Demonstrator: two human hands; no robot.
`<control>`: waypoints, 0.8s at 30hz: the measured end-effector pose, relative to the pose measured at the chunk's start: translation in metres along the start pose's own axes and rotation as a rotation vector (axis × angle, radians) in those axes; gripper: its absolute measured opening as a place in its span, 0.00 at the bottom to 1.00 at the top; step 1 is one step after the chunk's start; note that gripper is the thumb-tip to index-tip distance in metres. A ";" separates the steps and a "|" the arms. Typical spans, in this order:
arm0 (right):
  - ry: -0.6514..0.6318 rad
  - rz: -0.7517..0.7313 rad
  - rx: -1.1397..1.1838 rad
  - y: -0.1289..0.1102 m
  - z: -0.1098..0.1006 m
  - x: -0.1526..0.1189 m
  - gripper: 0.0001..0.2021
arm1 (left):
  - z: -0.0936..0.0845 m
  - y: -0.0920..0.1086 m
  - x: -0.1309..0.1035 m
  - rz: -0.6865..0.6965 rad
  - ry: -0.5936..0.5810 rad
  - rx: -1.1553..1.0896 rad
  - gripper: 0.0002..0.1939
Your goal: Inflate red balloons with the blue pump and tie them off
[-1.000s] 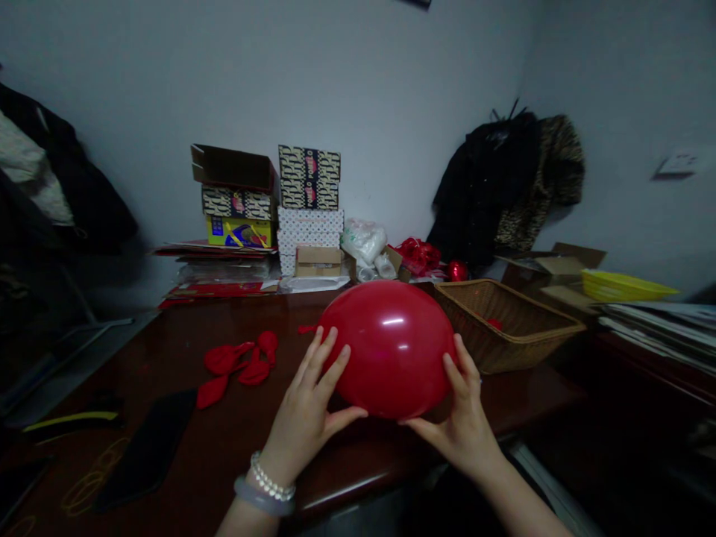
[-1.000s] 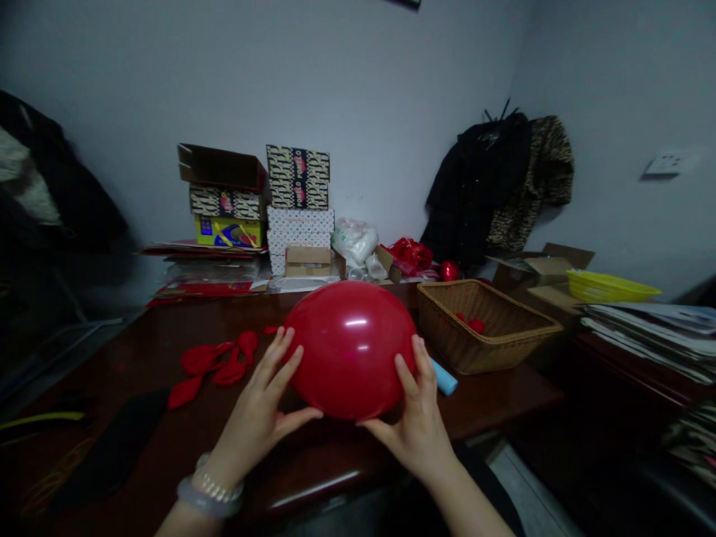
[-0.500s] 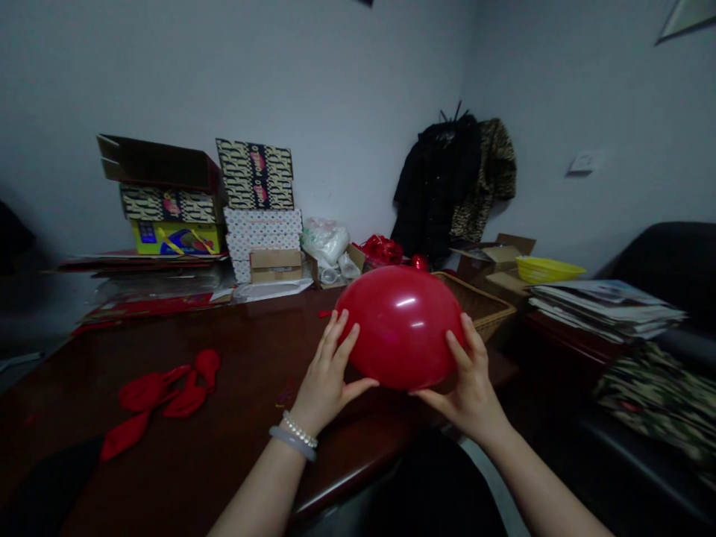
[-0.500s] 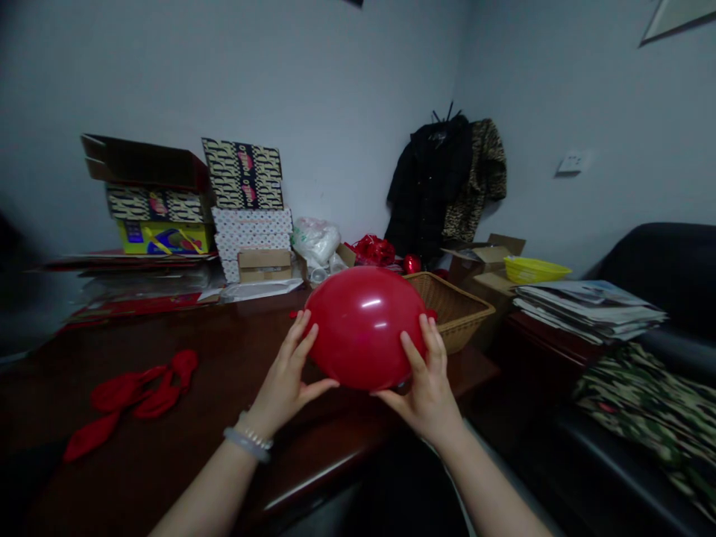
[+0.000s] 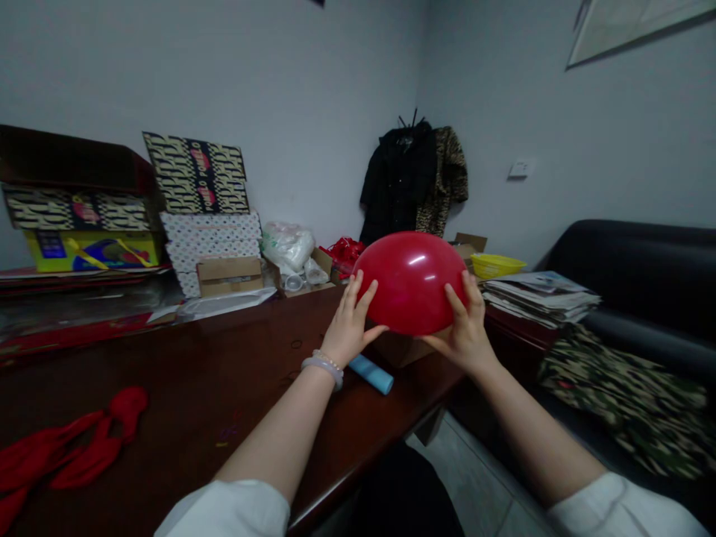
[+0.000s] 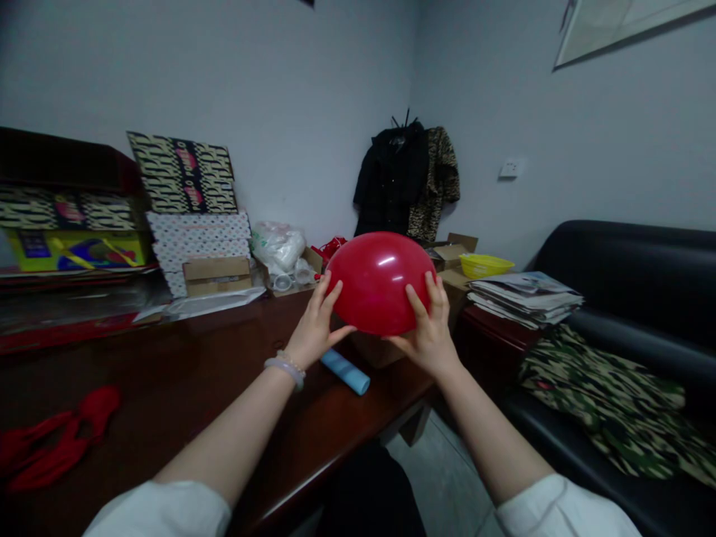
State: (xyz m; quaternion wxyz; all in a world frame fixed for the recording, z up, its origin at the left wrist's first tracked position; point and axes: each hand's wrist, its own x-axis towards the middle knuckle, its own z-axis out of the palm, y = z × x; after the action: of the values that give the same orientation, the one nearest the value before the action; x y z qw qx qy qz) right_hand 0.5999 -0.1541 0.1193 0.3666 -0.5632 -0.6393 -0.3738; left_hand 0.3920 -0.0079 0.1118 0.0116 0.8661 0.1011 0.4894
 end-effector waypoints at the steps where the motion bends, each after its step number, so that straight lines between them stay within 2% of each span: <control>1: 0.000 0.001 -0.011 0.010 0.001 0.001 0.52 | 0.009 -0.002 0.006 0.001 -0.001 -0.001 0.46; 7: -0.036 0.020 -0.101 0.062 0.019 -0.002 0.54 | 0.060 -0.008 0.033 -0.061 -0.055 0.038 0.47; 12: -0.042 0.053 -0.145 0.086 0.038 -0.004 0.55 | 0.089 -0.007 0.048 -0.145 -0.100 0.015 0.49; 18: -0.097 0.113 -0.173 0.096 0.054 -0.006 0.56 | 0.107 -0.012 0.056 -0.236 -0.142 -0.043 0.51; 24: -0.144 0.143 -0.205 0.096 0.059 -0.014 0.58 | 0.108 -0.014 0.053 -0.280 -0.205 -0.087 0.49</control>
State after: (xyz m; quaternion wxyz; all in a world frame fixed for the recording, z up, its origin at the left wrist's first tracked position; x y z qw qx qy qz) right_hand 0.6941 -0.0992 0.0866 0.2860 -0.6671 -0.5808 -0.3686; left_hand 0.5081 0.0243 0.0988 0.1275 0.8876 0.1977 0.3960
